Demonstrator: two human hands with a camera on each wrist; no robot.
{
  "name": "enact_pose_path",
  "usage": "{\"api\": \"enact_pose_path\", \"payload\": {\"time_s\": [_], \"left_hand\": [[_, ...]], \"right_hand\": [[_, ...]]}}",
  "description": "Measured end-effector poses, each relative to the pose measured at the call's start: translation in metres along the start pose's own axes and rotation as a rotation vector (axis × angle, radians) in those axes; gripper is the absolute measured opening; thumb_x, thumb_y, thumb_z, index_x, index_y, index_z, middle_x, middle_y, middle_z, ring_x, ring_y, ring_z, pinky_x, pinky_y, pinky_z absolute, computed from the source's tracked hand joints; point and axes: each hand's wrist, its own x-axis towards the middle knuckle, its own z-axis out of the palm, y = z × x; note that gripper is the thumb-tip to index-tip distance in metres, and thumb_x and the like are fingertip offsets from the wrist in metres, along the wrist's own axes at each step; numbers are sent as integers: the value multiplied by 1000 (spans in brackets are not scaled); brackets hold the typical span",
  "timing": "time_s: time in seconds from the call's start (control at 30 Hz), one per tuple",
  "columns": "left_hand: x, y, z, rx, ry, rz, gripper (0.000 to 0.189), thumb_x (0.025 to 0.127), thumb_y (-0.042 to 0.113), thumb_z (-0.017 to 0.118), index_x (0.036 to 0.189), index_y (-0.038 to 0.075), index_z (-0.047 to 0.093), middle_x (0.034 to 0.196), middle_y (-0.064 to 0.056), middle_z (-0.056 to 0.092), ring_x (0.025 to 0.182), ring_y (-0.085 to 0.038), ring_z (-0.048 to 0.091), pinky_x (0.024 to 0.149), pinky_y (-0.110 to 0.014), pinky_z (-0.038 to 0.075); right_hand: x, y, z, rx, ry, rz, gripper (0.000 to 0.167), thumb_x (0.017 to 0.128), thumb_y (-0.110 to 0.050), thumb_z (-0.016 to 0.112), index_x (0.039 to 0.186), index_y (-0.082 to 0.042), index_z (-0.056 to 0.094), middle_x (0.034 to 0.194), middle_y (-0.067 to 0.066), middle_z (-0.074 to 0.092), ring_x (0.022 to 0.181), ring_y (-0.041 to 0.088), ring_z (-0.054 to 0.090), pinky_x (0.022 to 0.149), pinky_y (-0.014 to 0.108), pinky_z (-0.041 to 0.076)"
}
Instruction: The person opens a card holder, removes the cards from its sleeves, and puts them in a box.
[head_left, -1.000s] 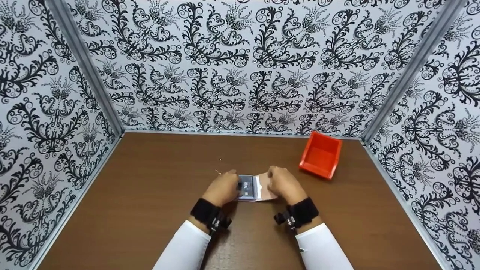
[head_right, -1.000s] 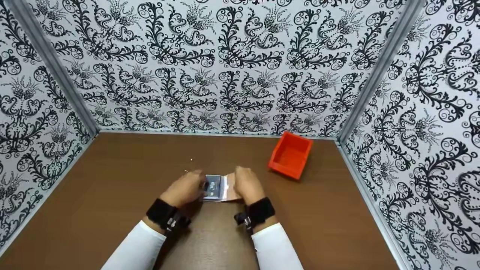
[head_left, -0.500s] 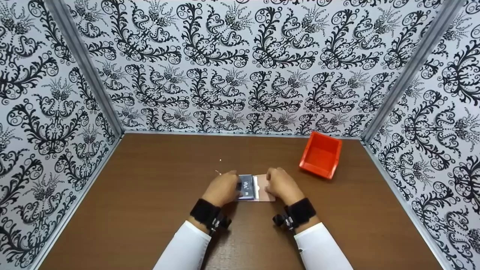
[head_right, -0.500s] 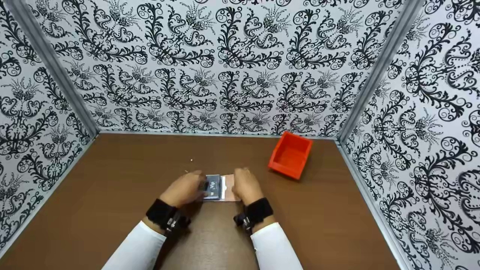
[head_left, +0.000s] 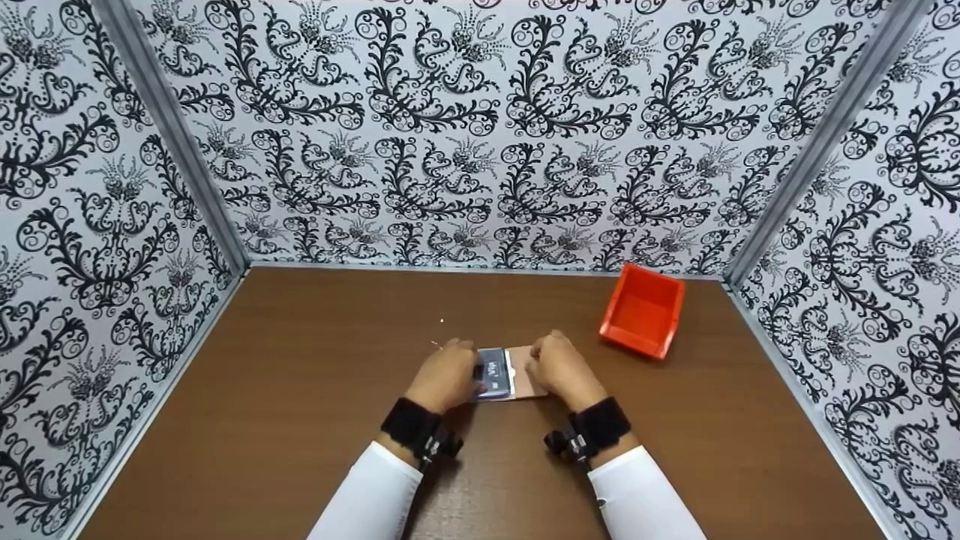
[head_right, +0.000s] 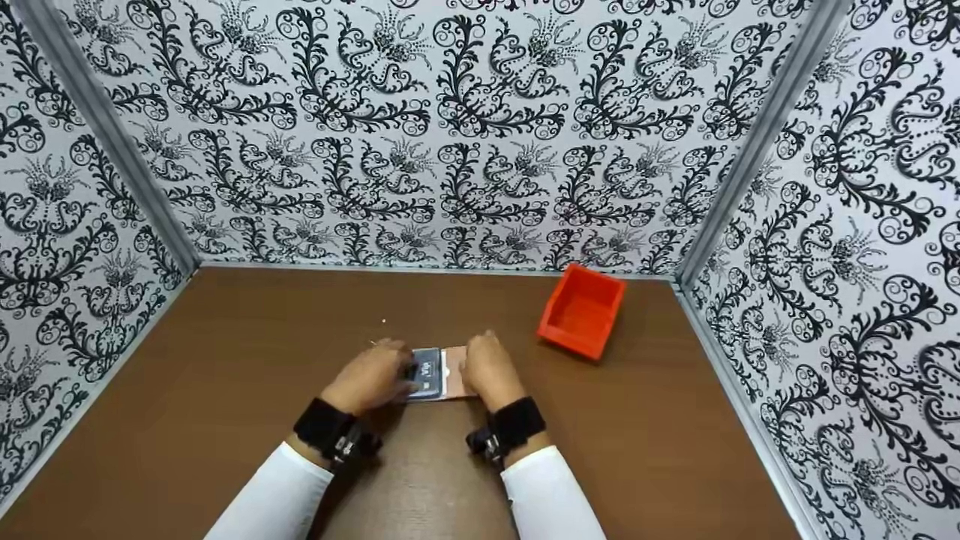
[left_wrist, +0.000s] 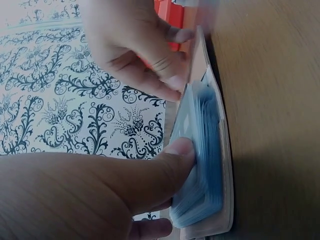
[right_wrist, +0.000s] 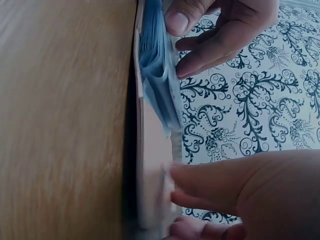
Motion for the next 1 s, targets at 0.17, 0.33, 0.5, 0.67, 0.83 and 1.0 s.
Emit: {"api": "enact_pose_path", "payload": {"time_s": [0.17,0.33,0.5,0.67,0.83,1.0], "left_hand": [[0,1,0,25,8,14,33,89,30,97,106,4,85,123,-13,78,113,-31,72,96,-50,66],[-2,3,-3,50,6,13,35,91,31,96,109,3,85,117,-11,76,106,-28,70,91,-49,66],[-1,3,-3,22,6,5,34,91,30,96,108,3,85,119,-12,76,107,-31,73,93,-50,66],[-1,4,-3,25,17,20,33,91,32,96,107,6,85,114,-10,75,107,-31,75,90,-51,66],[0,4,-1,37,29,27,34,93,31,95,113,6,86,112,-9,76,107,-30,75,91,-50,66],[0,4,2,24,42,24,35,93,27,95,116,2,84,110,-10,77,106,-30,75,92,-49,67]], "right_hand": [[6,4,-2,70,91,18,22,96,-14,78,111,3,83,115,22,73,114,40,71,112,53,58],[2,-14,-11,231,2,72,24,100,-11,80,119,1,84,113,18,82,95,29,77,87,43,67],[5,-13,1,412,-84,128,24,104,-11,75,121,4,84,98,17,82,72,22,79,59,28,63],[7,-9,10,539,-89,208,26,101,-8,71,119,7,84,88,15,80,67,17,75,58,29,65],[8,-6,15,664,-160,238,30,102,-5,70,128,5,82,91,15,82,67,16,76,60,29,67],[4,-10,17,700,-212,217,34,100,-4,77,134,-1,81,96,9,77,71,14,74,60,26,65]]}}
